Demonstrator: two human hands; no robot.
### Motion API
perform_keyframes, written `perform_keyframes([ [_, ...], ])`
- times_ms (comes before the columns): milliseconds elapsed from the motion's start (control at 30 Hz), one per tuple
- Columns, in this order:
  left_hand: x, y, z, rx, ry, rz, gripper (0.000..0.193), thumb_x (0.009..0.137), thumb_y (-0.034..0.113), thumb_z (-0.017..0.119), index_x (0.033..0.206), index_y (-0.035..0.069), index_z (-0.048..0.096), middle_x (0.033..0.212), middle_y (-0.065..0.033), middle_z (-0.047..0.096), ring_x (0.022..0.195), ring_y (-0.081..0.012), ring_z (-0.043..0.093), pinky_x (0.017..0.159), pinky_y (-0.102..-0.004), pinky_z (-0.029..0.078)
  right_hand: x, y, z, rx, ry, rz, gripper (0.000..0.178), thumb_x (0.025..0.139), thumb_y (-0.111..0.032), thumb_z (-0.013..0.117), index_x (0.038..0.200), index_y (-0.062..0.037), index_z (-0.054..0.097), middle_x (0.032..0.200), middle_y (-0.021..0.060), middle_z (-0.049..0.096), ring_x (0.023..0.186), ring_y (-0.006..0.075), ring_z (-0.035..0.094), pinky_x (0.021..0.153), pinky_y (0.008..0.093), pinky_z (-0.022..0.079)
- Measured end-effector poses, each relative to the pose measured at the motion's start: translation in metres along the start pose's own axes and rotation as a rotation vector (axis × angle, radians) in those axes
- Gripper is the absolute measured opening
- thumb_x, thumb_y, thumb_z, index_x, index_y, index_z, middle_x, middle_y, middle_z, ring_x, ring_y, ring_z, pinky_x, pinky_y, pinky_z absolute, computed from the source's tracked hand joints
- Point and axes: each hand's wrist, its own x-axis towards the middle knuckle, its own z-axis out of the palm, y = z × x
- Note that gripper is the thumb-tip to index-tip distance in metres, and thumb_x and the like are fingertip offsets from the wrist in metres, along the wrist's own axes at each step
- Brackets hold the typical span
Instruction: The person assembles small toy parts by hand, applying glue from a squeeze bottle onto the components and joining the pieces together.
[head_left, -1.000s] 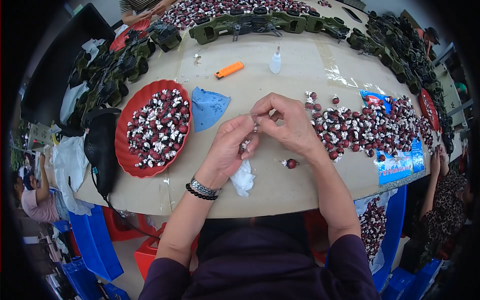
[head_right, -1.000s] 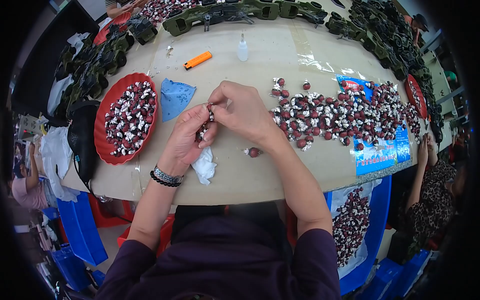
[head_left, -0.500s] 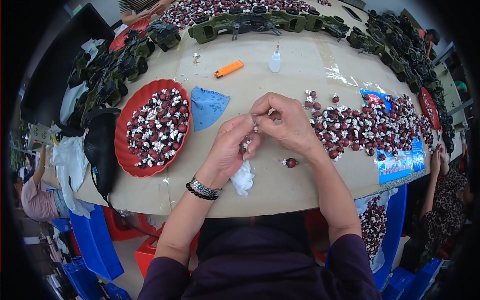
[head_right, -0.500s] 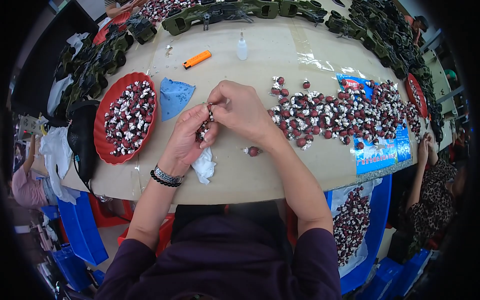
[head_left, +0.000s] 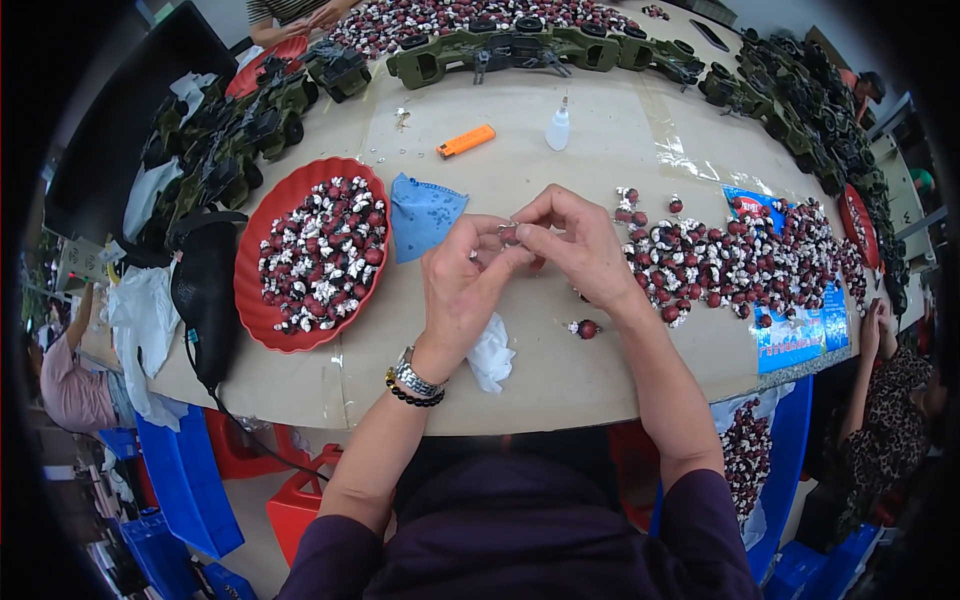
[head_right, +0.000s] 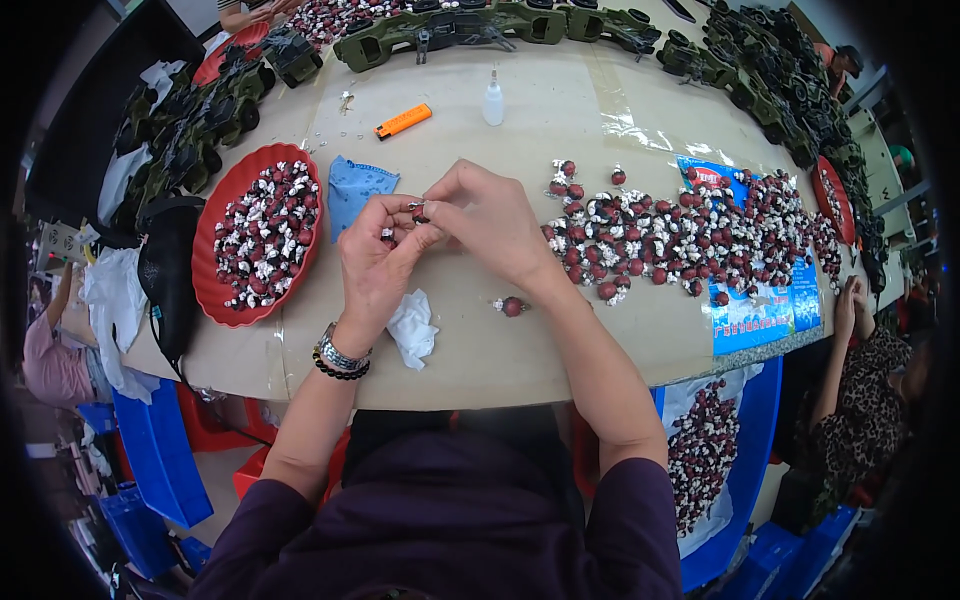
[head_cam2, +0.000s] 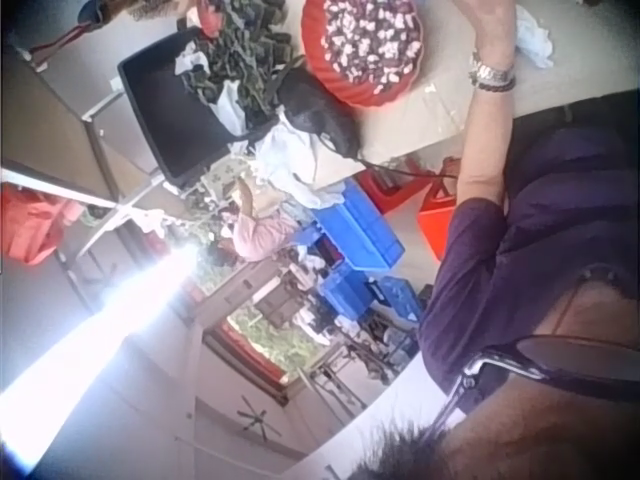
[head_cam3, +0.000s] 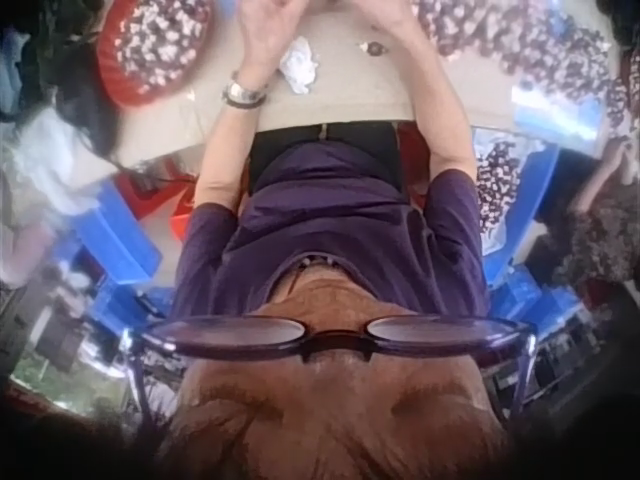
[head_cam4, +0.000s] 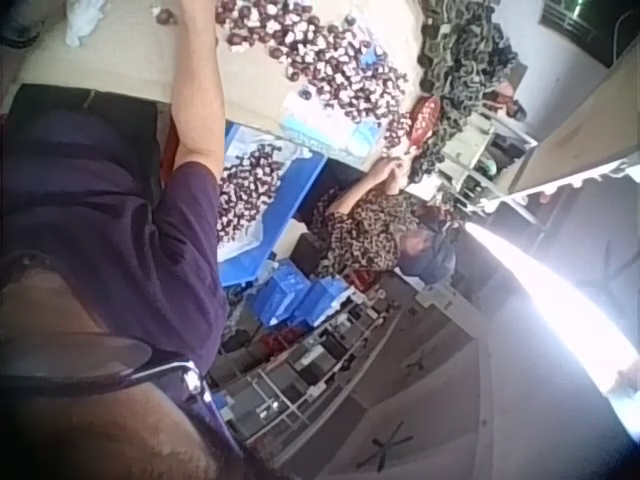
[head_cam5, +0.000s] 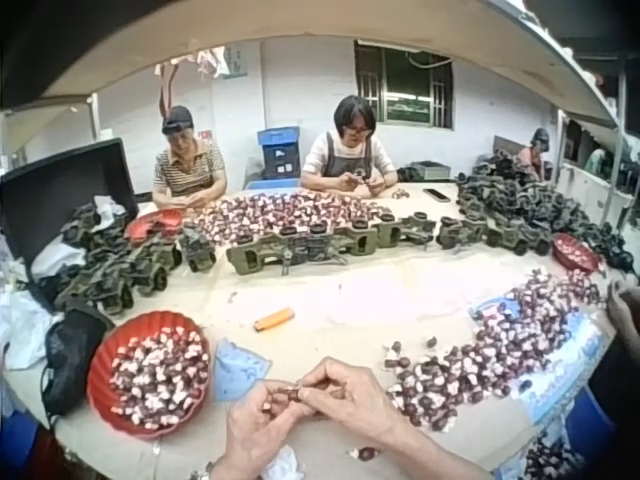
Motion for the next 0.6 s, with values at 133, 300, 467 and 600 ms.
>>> perform_keyframes([
  [133,0.000,0.004,0.000,0.128,0.000,0.056,0.022,0.079,0.002,0.072,0.096,-0.003,0.060,0.071,-0.0092,0.070,0.065,-0.0095,0.065,0.059,-0.0224,0.050,0.005,0.015,0.000,0.039,-0.001,-0.044,0.012,0.087,-0.007,0.062,0.094,0.0026,0.061,0.086,0.0066,0.064,0.076,0.0097,0.061,0.065,0.0249,0.052],
  [300,-0.001,0.004,0.001,0.098,-0.005,0.031,0.024,0.078,0.001,0.074,0.097,-0.002,0.060,0.071,-0.0064,0.069,0.065,-0.0067,0.062,0.060,-0.0212,0.049,0.003,0.014,0.000,0.088,0.009,-0.049,0.014,0.086,-0.008,0.062,0.093,0.0036,0.061,0.082,0.0070,0.065,0.071,0.0092,0.062,0.061,0.0237,0.052],
  [467,0.000,-0.005,-0.003,-0.195,-0.016,-0.196,0.017,0.089,0.009,0.066,0.101,0.001,0.058,0.077,-0.0027,0.062,0.054,-0.0038,0.051,0.047,-0.0171,0.039,-0.001,-0.003,-0.016,-0.270,0.039,-0.108,0.014,0.082,-0.010,0.065,0.091,0.0013,0.063,0.080,0.0086,0.067,0.067,0.0145,0.066,0.059,0.0261,0.053],
  [600,0.007,-0.003,-0.014,-0.767,-0.039,-0.530,0.021,0.096,0.023,0.057,0.103,0.004,0.057,0.082,-0.0027,0.057,0.048,-0.0065,0.046,0.037,-0.0197,0.029,-0.014,-0.017,-0.052,-0.773,-0.231,0.074,0.030,0.064,-0.010,0.076,0.090,-0.0022,0.064,0.083,0.0088,0.067,0.076,0.0228,0.064,0.067,0.0340,0.050],
])
